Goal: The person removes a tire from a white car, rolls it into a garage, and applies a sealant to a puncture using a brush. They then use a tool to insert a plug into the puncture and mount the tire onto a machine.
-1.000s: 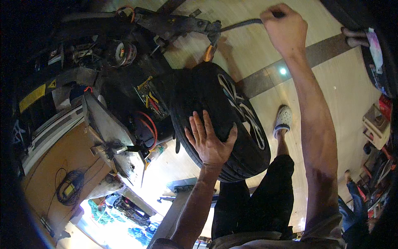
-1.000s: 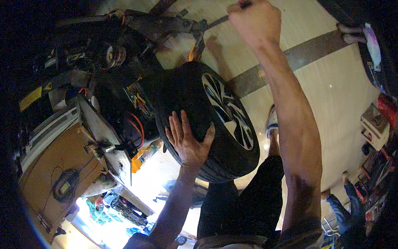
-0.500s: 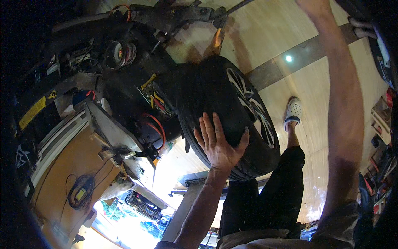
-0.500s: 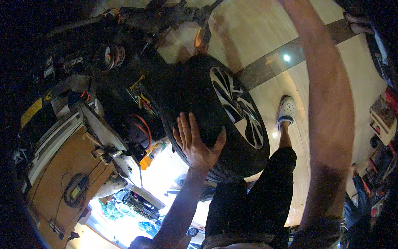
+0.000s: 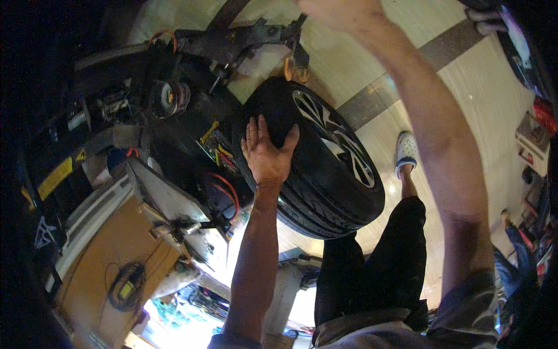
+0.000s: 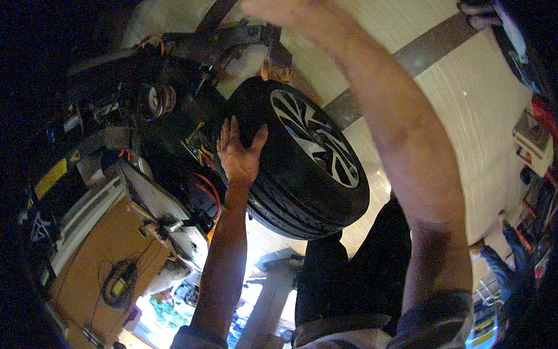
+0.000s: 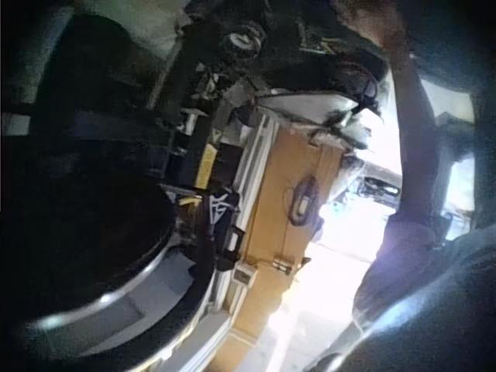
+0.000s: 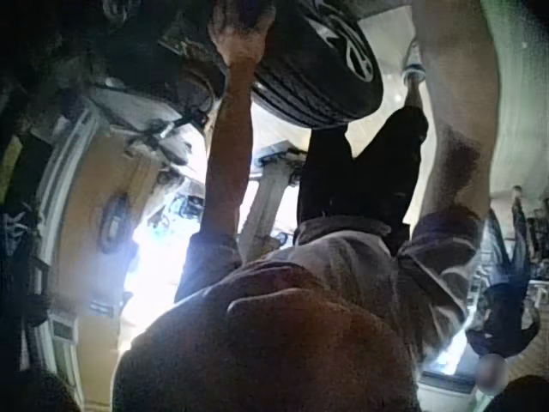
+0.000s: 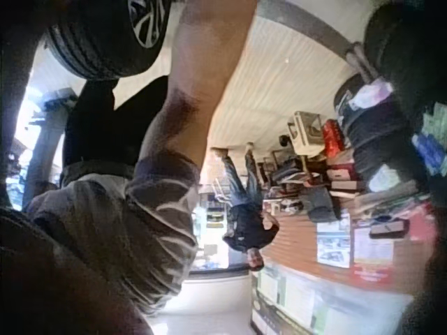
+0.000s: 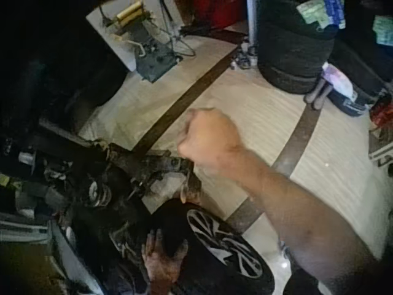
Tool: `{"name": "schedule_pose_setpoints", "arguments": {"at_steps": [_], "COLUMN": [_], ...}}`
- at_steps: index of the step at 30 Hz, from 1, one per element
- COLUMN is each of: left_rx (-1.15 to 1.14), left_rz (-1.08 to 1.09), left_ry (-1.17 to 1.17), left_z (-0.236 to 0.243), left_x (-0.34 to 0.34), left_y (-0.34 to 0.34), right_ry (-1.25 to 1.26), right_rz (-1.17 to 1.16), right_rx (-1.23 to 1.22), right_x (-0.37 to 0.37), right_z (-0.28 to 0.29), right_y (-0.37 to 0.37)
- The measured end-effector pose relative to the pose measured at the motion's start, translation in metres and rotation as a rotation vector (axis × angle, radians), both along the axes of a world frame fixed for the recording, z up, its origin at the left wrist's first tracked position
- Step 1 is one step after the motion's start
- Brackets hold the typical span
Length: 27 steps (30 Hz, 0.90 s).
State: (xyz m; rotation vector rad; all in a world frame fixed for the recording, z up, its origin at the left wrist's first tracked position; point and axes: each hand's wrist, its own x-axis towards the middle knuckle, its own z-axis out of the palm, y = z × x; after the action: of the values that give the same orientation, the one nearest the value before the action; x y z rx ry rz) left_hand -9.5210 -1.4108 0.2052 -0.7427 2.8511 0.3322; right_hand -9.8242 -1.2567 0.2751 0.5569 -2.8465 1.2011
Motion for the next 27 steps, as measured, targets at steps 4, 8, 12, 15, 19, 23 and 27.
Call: {"name": "schedule_pose_setpoints", "arguments": {"at_steps": [4,8,12,15,19,23,27], "left_rx": [0.056,0.086,0.122,0.148,0.155,0.159,0.213], "left_rz": [0.012,0.026,0.018,0.023,0.046,0.023,0.048], "left_ry": [-0.003,-0.055,-0.037,-0.035,0.000,-0.021,-0.029], "left_z": [0.001,-0.007,-0.011,-0.010,-0.006,-0.010,-0.008], "left_x": [-0.009,-0.014,-0.013,-0.014,-0.024,-0.030,-0.035], "left_y": [-0.018,-0.012,-0.019,-0.023,-0.025,-0.022,-0.039], "right_ry": [-0.101,-0.057,-0.111,-0.028,-0.163,-0.125,-0.240], "right_rz": [0.132,0.110,0.217,0.130,0.104,0.196,0.146], "right_rx": [0.098,0.024,-0.067,-0.162,-0.123,0.084,-0.008], "right_x": [0.033,0.071,0.065,0.058,0.034,0.007,0.003], "right_z": [0.021,-0.002,-0.005,-0.010,0.008,0.009,0.019], "right_y": [0.001,0.010,0.003,0.000,-0.005,0.004,-0.001]}}
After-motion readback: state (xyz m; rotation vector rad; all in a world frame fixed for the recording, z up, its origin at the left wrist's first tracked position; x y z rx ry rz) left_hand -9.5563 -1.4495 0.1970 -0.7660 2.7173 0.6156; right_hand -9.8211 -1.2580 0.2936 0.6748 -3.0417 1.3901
